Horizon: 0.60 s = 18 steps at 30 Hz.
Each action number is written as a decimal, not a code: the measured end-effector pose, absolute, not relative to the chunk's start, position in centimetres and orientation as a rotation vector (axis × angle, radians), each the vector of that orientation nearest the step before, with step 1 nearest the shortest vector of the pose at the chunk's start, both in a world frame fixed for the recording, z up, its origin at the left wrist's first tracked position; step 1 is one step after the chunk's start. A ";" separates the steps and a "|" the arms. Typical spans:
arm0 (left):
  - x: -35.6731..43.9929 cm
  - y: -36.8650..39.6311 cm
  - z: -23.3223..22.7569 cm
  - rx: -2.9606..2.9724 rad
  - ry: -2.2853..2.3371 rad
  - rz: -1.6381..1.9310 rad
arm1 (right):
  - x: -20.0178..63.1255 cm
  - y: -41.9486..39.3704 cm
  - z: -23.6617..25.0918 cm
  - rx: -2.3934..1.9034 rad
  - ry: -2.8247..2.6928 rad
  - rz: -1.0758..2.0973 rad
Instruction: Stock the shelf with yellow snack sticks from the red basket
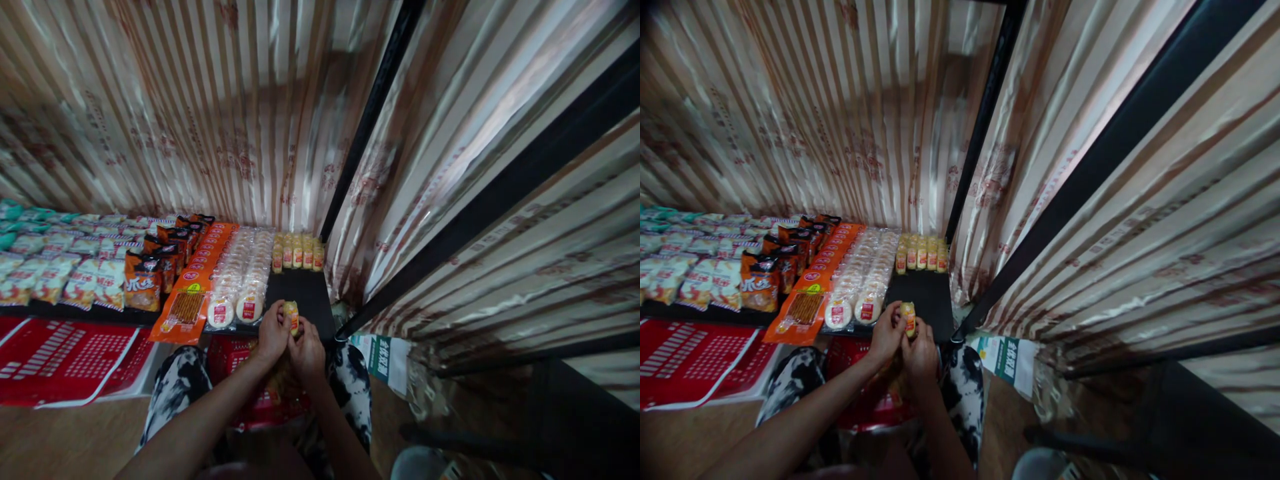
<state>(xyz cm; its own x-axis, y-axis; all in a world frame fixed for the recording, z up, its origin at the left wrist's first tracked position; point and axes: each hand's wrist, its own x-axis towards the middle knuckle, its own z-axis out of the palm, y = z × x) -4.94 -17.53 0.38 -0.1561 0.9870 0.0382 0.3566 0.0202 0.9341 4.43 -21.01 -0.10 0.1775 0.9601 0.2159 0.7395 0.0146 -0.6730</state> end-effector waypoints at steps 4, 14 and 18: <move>-4.7 -17.0 0.4 1.409 1.597 1.149 | 4.6 -20.1 -0.3 -1.734 -1.599 0.434; -3.8 -16.1 1.0 1.349 1.559 1.204 | 4.9 -17.4 -0.4 -1.748 -1.448 0.537; -3.5 -15.9 1.0 1.416 1.594 1.178 | 5.0 -16.5 -0.7 -1.728 -1.418 0.534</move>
